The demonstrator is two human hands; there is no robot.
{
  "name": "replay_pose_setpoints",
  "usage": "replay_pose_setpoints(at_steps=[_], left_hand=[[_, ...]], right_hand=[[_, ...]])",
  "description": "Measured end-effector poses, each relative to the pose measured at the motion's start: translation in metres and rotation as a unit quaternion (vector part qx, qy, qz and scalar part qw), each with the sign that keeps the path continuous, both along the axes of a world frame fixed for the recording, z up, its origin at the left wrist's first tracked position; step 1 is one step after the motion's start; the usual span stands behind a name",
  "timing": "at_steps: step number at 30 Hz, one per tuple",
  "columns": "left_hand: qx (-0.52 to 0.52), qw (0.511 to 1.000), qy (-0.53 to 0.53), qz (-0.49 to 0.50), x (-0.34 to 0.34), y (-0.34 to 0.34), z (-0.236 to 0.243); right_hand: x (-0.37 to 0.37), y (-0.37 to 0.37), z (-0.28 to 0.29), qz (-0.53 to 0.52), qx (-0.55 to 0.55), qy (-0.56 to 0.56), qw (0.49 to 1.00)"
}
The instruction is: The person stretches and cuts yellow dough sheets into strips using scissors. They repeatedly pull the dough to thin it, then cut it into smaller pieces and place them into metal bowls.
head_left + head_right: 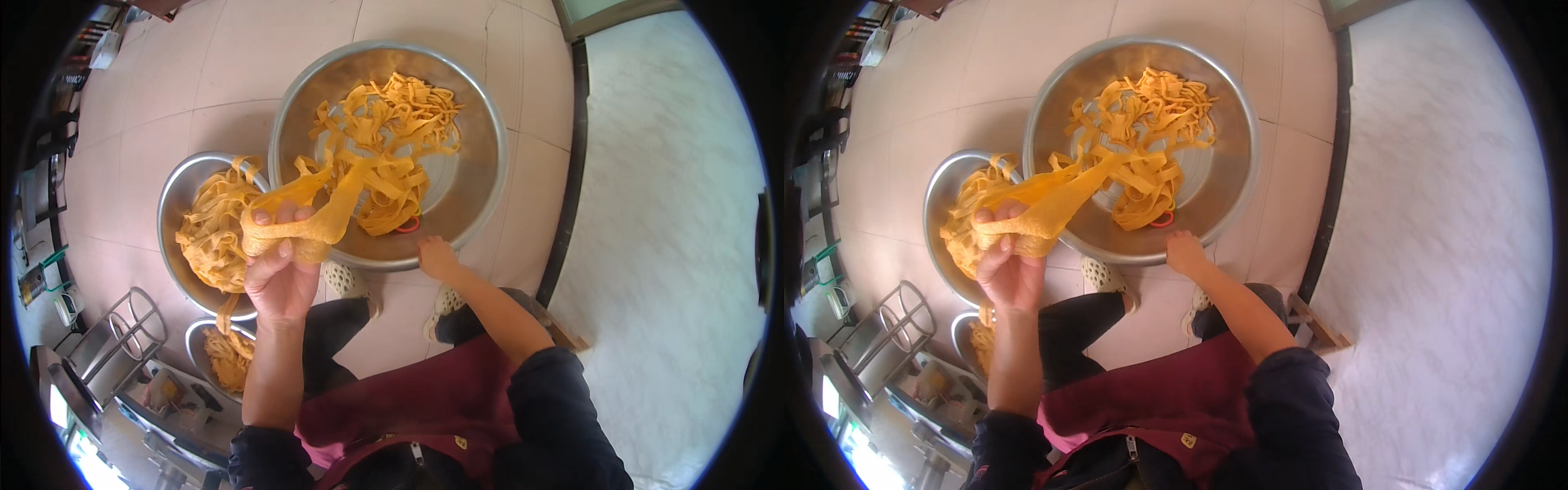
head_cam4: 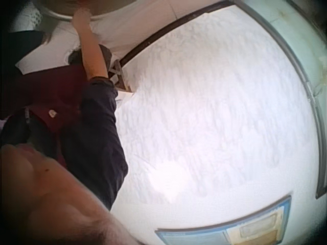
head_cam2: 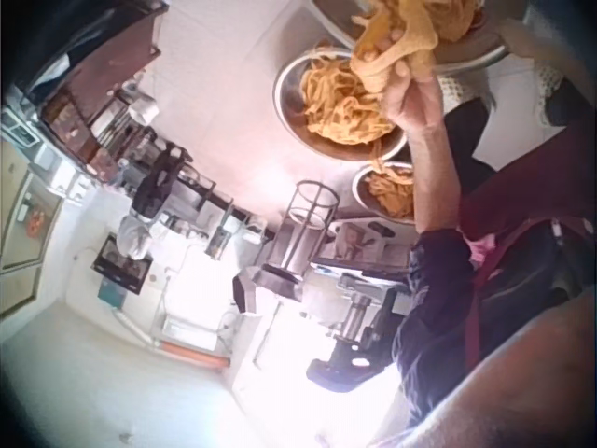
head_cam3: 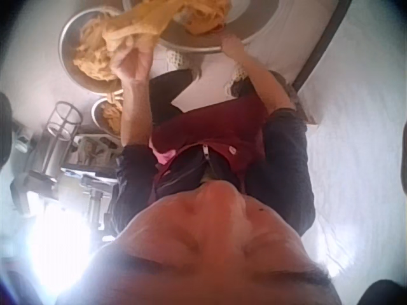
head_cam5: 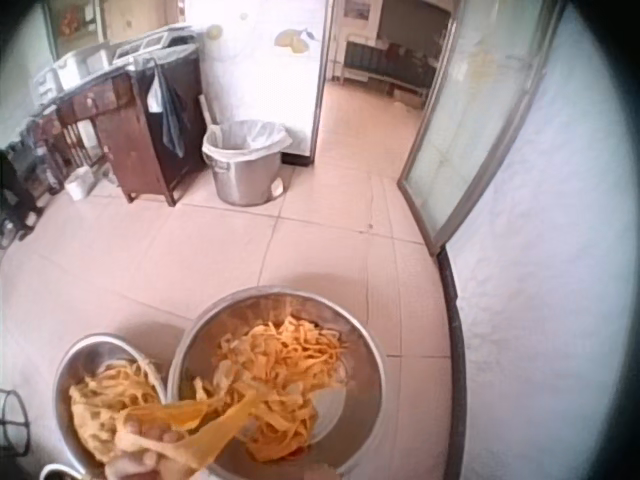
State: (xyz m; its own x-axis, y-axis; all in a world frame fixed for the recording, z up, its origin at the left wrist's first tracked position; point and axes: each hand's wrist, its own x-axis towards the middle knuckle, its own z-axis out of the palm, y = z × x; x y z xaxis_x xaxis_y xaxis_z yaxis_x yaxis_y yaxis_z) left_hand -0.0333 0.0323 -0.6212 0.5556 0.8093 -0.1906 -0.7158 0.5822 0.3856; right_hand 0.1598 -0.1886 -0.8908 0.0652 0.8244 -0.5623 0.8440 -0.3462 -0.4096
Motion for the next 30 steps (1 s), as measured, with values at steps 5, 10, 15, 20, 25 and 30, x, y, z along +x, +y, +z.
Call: replay_pose_setpoints(at_steps=[5, 10, 15, 20, 25, 30], left_hand=[[0.073, 0.997, 0.028, 0.0, 0.008, 0.007, -0.049], [0.119, 0.992, 0.037, 0.013, 0.016, 0.012, -0.06], [0.271, 0.955, 0.118, 0.037, 0.033, 0.027, -0.06], [0.231, 0.954, 0.181, 0.058, 0.042, 0.032, -0.053], [0.14, 0.98, 0.116, 0.085, 0.044, 0.042, -0.053], [0.077, 0.989, 0.051, 0.112, 0.058, 0.032, -0.048]], right_hand=[[0.019, 0.017, -0.123, 0.08, 0.019, -0.092, 0.992], [0.012, 0.037, -0.14, 0.121, 0.038, -0.124, 0.984], [0.022, 0.065, -0.107, 0.183, -0.034, -0.111, 0.976], [0.066, 0.081, -0.04, 0.201, -0.302, 0.058, 0.93], [0.124, 0.047, 0.059, 0.012, -0.391, 0.453, 0.801], [0.122, 0.032, 0.122, 0.002, -0.223, 0.629, 0.744]])
